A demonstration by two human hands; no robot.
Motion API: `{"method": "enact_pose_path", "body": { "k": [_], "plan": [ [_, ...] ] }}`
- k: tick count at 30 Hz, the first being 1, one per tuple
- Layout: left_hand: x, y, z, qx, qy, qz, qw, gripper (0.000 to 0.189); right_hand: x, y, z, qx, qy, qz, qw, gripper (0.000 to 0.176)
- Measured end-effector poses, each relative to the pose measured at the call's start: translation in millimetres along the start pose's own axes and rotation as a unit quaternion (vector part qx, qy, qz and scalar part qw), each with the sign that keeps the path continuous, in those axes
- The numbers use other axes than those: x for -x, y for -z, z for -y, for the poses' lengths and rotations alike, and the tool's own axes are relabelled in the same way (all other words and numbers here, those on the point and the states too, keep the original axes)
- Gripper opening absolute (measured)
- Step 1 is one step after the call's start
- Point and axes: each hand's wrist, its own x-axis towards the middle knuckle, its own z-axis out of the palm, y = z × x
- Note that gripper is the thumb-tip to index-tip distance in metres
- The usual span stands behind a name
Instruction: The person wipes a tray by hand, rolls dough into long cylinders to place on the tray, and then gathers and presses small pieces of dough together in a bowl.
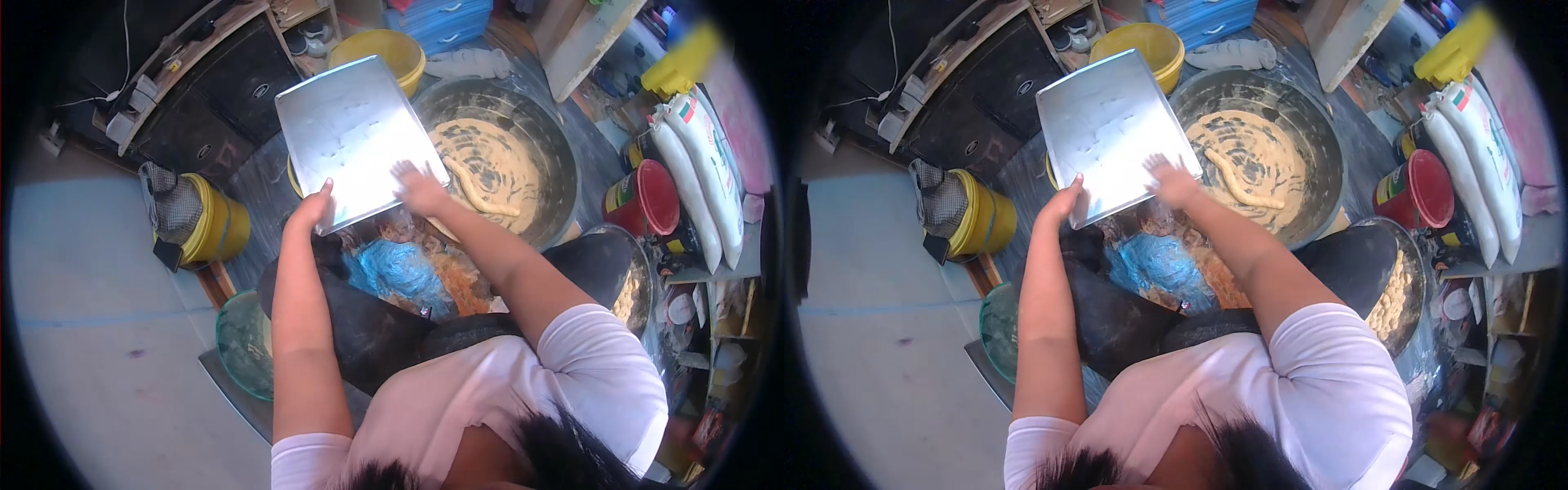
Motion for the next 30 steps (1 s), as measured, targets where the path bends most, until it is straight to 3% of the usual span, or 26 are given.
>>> {"method": "enact_pose_path", "body": {
  "k": [1, 3, 7, 8, 9, 10, 11, 12, 13, 14, 15, 17, 18, 20, 21, 23, 27, 29, 30],
  "plan": [
    [-2, -1, 1, -0.009, -0.008, -0.002, 1.0, 0.087, 4, -1, -30, 0.003, -0.072, -0.034, 0.997, 0.065],
    [-2, -1, -6, -0.047, -0.003, 0.006, 0.999, 0.085, 18, 3, -75, -0.005, -0.306, -0.126, 0.944, 0.064],
    [9, -2, -40, -0.212, -0.045, 0.015, 0.976, 0.074, 70, -7, -116, -0.077, -0.394, -0.214, 0.89, 0.068],
    [6, -13, -43, -0.214, -0.05, 0.021, 0.975, 0.074, 81, -16, -115, -0.094, -0.349, -0.234, 0.902, 0.066],
    [-3, -28, -43, -0.187, -0.124, -0.027, 0.974, 0.068, 91, -24, -111, -0.112, -0.301, -0.253, 0.912, 0.064],
    [-8, -41, -45, -0.159, -0.195, -0.075, 0.965, 0.062, 96, -34, -104, -0.195, -0.317, -0.21, 0.904, 0.066],
    [-11, -50, -46, -0.131, -0.265, -0.126, 0.947, 0.057, 97, -44, -95, -0.351, -0.312, -0.17, 0.866, 0.063],
    [3, -68, -55, -0.126, -0.355, -0.122, 0.918, 0.051, 94, -55, -87, -0.499, -0.295, -0.129, 0.805, 0.061],
    [25, -100, -69, -0.12, -0.444, -0.118, 0.88, 0.046, 93, -55, -65, -0.559, -0.305, -0.099, 0.765, 0.055],
    [65, -124, -97, -0.104, -0.419, -0.063, 0.9, 0.038, 94, -51, -44, -0.615, -0.314, -0.067, 0.72, 0.05],
    [88, -146, -117, 0.004, -0.296, 0.06, 0.953, 0.049, 93, -48, -27, -0.661, -0.317, -0.046, 0.678, 0.05],
    [114, -200, -109, -0.01, -0.449, 0.012, 0.893, 0.054, 96, -40, 4, -0.767, -0.292, -0.007, 0.572, 0.049],
    [122, -200, -105, -0.012, -0.45, 0.011, 0.893, 0.054, 100, -35, 16, -0.809, -0.274, 0.016, 0.519, 0.049],
    [137, -202, -95, -0.219, -0.604, -0.034, 0.765, 0.064, 106, -28, 38, -0.875, -0.228, 0.069, 0.421, 0.048],
    [140, -197, -91, -0.216, -0.601, -0.039, 0.768, 0.064, 108, -22, 46, -0.895, -0.202, 0.092, 0.386, 0.048],
    [137, -178, -80, -0.286, -0.651, -0.135, 0.69, 0.074, 112, -13, 58, -0.918, -0.159, 0.129, 0.34, 0.048],
    [121, -169, -52, -0.268, -0.678, -0.16, 0.665, 0.085, 134, 15, 52, -0.922, -0.104, 0.17, 0.332, 0.047],
    [116, -170, -46, -0.261, -0.666, -0.15, 0.682, 0.085, 146, 29, 43, -0.914, -0.095, 0.183, 0.349, 0.046],
    [111, -172, -44, -0.237, -0.512, -0.046, 0.825, 0.074, 152, 37, 41, -0.914, -0.097, 0.185, 0.348, 0.046]
  ]
}}
